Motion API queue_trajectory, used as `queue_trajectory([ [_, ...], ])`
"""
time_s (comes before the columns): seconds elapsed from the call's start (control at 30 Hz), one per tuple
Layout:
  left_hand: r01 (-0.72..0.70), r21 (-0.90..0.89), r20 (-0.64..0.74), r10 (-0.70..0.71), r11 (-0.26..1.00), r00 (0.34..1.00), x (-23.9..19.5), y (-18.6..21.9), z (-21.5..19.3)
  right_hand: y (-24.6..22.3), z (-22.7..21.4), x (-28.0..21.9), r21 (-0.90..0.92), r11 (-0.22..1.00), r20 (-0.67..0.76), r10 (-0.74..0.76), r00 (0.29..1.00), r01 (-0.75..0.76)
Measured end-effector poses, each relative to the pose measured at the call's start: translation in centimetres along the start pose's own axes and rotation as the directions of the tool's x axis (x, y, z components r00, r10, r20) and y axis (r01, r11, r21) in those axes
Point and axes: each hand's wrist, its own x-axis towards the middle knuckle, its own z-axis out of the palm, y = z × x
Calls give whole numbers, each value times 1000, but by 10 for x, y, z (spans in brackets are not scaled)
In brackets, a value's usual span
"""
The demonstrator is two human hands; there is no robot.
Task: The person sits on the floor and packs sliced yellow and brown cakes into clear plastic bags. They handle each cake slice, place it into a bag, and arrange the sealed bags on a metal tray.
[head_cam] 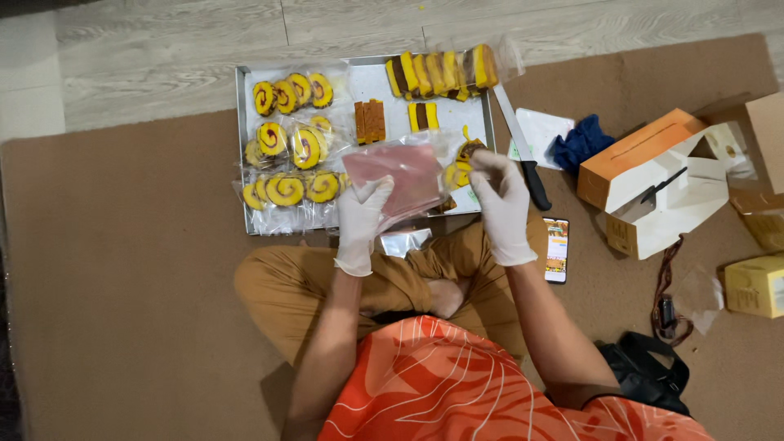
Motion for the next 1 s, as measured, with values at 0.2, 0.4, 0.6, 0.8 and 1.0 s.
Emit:
queue_trajectory([
  [0.2,-4,32,74,1,999,997,-28,17,0,-11,-4,27,46,991,378,-135,916,127],
  [0.4,56,102,26,-59,993,998,-31,11,-5,-7,6,23,34,994,239,-113,964,108],
  [0.6,57,142,18,-60,988,998,-3,4,-11,-39,0,16,341,911,482,42,875,-232],
  [0.8,-36,208,125,11,978,992,-29,4,-7,-16,-3,5,-61,988,436,156,886,-144],
  [1.0,-13,202,211,-31,979,977,-27,-28,-7,30,-2,-8,-84,968,356,252,900,-237],
])
